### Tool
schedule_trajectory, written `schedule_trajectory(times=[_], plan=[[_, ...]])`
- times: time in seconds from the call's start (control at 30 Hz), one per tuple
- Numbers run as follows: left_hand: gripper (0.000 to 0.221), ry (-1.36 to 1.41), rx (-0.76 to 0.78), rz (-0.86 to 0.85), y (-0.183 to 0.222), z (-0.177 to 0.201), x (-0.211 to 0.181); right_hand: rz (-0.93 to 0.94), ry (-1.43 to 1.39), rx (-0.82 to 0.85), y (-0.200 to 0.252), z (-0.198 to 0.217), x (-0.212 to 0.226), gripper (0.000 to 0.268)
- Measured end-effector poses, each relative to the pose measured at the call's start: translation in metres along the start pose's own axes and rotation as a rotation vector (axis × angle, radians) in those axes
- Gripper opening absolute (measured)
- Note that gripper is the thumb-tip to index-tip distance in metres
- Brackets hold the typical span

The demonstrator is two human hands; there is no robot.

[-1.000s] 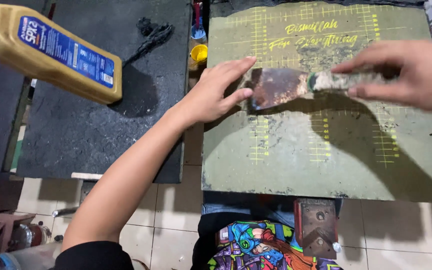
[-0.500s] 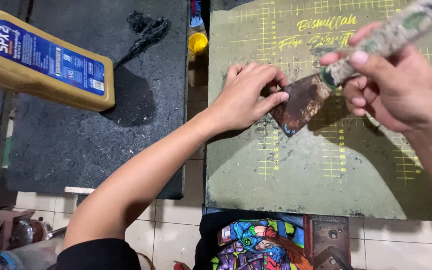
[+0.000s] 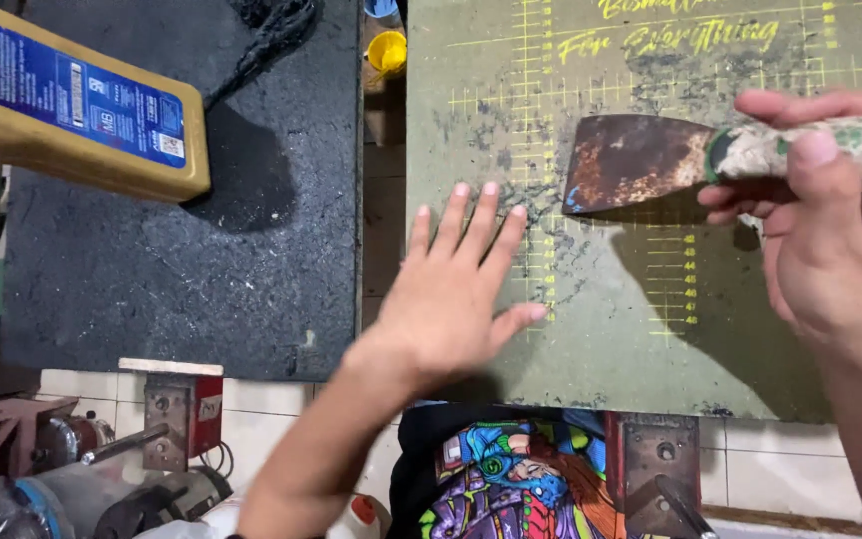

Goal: The person scrapes a flat, green, marked printing surface with a metal spatula to remove dark residue.

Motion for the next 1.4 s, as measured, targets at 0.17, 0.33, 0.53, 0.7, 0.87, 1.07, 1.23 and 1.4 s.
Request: schedule_trajectory(times=[0.17, 0.33, 0.53, 0.7, 0.87, 1.07, 1.23, 1.4], plan=[[0.086, 0.091, -0.27, 0.012, 0.016, -0.003, -0.005, -0.043, -0.112, -0.05, 0.004, 0.008, -0.013, 0.019], [0.091, 0.071, -0.296, 0.013, 0.013, -0.001, -0.002, -0.222, -0.23, -0.123, -0.028, 0.02, -0.024, 0.017], [0.08, 0.004, 0.043, -0.116, -0.013, 0.054, 0.013, -0.275, -0.296, -0.142, -0.052, -0.006, -0.018, 0.013], [0.057, 0.421, -0.19, -0.289, -0.057, 0.075, 0.038, -0.369, -0.126, -0.05, -0.044, -0.015, -0.017, 0.017], [0.041, 0.374, -0.33, -0.322, -0.061, 0.056, 0.035, -0.38, -0.251, 0.01, -0.035, -0.013, -0.018, 0.029], [0.034, 0.408, -0.364, -0.28, -0.057, 0.055, 0.034, -0.327, -0.251, -0.028, -0.035, -0.018, -0.015, 0.024], [0.037, 0.158, -0.457, -0.342, -0.053, 0.049, 0.029, -0.235, -0.244, -0.037, -0.033, -0.013, -0.018, 0.019], [0.046, 0.303, -0.439, -0.388, -0.061, 0.043, 0.029, -0.323, -0.115, 0.015, -0.034, -0.021, -0.018, 0.011]])
Point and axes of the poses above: each hand's wrist, its own y-axis away from the middle knuckle, its own z-axis out of the back of the hand, x = y × z, the point moved 5 cm from there along -y, towards the middle knuckle, and after that the axes turned 3 degrees about -x, right-handed, at the moved point
